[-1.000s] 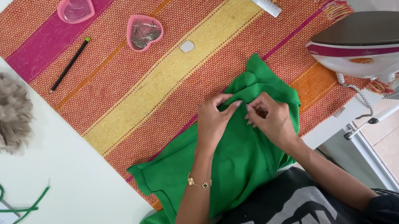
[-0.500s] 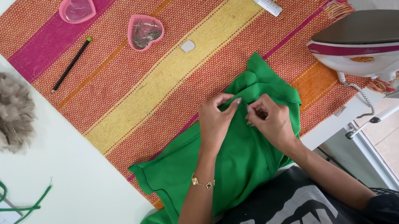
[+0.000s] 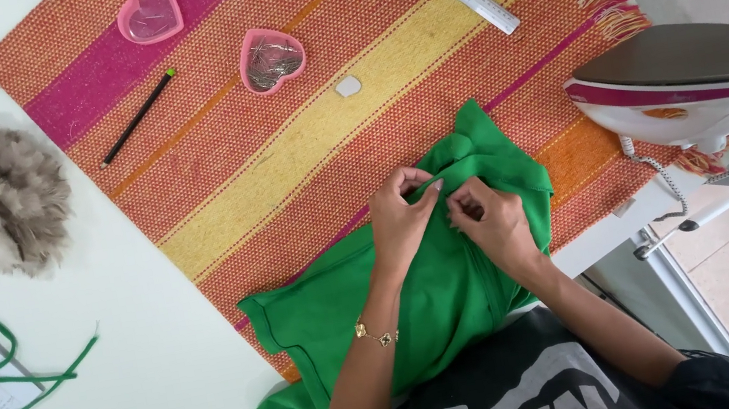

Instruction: The person is preparing a green garment by folding the edges and securing them with sewing pins on a workspace. They also use an iron to press the fabric flat.

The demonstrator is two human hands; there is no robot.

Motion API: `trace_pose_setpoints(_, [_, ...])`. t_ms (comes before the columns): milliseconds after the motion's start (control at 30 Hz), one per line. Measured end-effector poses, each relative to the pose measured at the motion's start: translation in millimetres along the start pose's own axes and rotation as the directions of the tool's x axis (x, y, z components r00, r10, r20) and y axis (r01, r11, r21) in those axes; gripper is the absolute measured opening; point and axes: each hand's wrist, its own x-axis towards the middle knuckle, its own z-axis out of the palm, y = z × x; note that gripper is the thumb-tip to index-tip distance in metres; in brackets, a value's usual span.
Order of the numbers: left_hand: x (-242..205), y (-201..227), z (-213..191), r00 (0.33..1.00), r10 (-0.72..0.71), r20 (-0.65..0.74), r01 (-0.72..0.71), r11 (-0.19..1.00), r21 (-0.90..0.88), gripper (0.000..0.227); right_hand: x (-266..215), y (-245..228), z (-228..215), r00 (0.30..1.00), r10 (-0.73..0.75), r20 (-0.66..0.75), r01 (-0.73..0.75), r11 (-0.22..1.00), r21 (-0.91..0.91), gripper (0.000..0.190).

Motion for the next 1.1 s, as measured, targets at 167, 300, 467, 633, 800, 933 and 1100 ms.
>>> trace_pose_setpoints(167, [1, -6, 3, 0.999, -0.041, -0.033, 0.04, 0.999, -0.014, 0.02, -1, 8, 4, 1.0, 0.017, 0.024, -0.016, 0.999, -0.03, 0.009])
trace_pose_setpoints(300, [1, -6, 2, 0.999, -0.039, -0.022, 0.038, 0.998, -0.051, 0.022, -2, 5, 6, 1.0, 0.016, 0.0, -0.016, 1.0, -0.023, 0.008])
trace_pose_setpoints(467, [0, -3, 1, 0.999, -0.036, -0.001, 0.036, 0.999, -0.02, 0.025, -1, 4, 2, 0.997, 0.067, 0.03, -0.07, 0.993, 0.097, 0.009])
trace_pose_setpoints(633, [-4, -2, 2, 0.992, 0.128, -0.012, -0.128, 0.991, -0.039, 0.019, 13, 13, -24, 0.983, -0.175, -0.057, 0.162, 0.969, -0.189, 0.022])
trace_pose_setpoints(800, [-1, -23, 2, 0.96, 0.28, 0.011, -0.276, 0.939, 0.207, 0.025, 82, -10, -40, 0.887, -0.409, 0.213, 0.448, 0.873, -0.191, 0.055])
trace_pose_setpoints(933, [-12, -19, -17, 0.967, 0.252, 0.043, -0.238, 0.823, 0.515, 0.042, 133, -28, -8, 0.818, -0.512, 0.263, 0.536, 0.844, -0.021, 0.023])
trace_pose_setpoints(1100, [-26, -22, -59, 0.993, 0.068, 0.094, -0.112, 0.775, 0.621, 0.041, 155, -28, 52, 0.759, -0.479, 0.441, 0.513, 0.857, 0.049, 0.021])
